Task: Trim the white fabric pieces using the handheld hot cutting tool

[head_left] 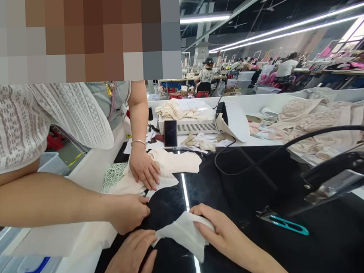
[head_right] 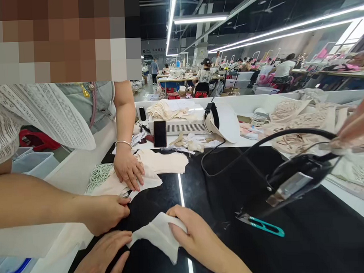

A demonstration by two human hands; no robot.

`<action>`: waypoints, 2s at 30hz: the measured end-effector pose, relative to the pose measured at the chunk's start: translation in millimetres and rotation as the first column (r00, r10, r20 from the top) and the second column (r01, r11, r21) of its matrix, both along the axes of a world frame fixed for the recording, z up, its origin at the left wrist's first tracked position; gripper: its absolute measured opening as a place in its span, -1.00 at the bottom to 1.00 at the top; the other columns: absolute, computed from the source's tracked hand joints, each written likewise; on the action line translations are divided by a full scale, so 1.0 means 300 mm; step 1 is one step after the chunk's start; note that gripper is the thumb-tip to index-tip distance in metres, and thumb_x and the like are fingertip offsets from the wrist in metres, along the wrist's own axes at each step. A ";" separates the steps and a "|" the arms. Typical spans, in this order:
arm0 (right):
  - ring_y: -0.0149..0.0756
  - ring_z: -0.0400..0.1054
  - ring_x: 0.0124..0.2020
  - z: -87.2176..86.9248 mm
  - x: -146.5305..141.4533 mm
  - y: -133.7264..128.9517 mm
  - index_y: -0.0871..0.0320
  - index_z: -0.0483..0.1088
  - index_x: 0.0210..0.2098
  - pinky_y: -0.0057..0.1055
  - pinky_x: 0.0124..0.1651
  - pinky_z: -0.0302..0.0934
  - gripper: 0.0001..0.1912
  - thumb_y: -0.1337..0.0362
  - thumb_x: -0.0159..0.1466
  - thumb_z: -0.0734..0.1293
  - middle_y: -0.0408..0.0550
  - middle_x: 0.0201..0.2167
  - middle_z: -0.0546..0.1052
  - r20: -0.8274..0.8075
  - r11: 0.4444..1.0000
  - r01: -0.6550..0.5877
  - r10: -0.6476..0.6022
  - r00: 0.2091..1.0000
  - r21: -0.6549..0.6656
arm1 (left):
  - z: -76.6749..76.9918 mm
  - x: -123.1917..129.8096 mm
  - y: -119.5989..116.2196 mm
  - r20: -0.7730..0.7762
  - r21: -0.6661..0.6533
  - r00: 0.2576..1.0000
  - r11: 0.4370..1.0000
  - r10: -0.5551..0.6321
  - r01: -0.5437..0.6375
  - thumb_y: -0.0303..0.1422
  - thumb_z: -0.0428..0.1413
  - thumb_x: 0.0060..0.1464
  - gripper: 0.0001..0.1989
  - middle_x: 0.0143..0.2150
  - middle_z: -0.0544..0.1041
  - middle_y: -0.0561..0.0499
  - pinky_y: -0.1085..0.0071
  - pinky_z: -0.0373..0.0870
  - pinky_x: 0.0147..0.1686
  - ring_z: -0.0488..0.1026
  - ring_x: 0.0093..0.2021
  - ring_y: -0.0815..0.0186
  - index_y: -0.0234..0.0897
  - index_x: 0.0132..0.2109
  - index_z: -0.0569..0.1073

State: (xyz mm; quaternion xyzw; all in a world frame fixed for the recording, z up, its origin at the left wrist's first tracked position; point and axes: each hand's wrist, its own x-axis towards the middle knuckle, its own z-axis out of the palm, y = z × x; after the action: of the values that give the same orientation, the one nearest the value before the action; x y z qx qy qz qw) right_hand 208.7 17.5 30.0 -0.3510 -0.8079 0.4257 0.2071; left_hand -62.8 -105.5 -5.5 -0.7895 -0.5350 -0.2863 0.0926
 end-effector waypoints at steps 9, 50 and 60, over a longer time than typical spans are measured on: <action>-0.40 0.12 -0.37 0.027 -0.048 0.028 0.10 0.22 -0.33 -0.44 -0.33 0.01 -0.91 0.34 0.23 0.28 -0.26 -0.41 0.25 -0.164 0.972 -0.044 0.005 0.987 -0.232 | 0.093 -0.098 0.342 0.434 -0.338 0.881 0.872 -0.191 0.355 0.00 0.17 0.19 -0.82 -0.56 0.50 0.10 0.18 0.61 -0.29 0.55 -0.43 0.12 0.19 -0.19 0.63; -0.46 0.04 -0.48 -0.003 0.068 0.023 0.17 0.50 -0.34 -0.48 -0.43 -0.09 -0.57 -0.08 0.13 0.56 -0.27 -0.54 0.28 -0.252 0.804 -0.194 0.057 0.966 -0.562 | 0.188 0.168 0.084 0.770 -0.614 0.447 0.339 0.455 0.713 0.18 0.27 0.09 -0.43 -0.44 0.27 0.11 0.44 -0.10 -0.45 0.07 -0.46 0.45 -0.31 -0.22 0.52; -0.45 0.06 -0.47 0.008 0.069 0.026 0.14 0.34 -0.39 -0.46 -0.41 -0.09 -0.72 0.15 0.19 0.49 -0.29 -0.53 0.27 -0.175 0.837 -0.102 0.007 0.984 -0.537 | 0.154 0.123 0.053 0.734 -0.665 0.499 0.338 0.461 0.666 0.18 0.24 0.13 -0.43 -0.40 0.28 0.09 0.44 -0.09 -0.42 0.08 -0.42 0.43 -0.32 -0.17 0.54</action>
State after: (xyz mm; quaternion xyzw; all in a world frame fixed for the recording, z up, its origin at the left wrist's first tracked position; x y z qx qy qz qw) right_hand 229.4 25.4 32.5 -0.3354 -0.6434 0.6708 0.1535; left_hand -25.7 -89.7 40.6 -0.4678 -0.4954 -0.2792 -0.6766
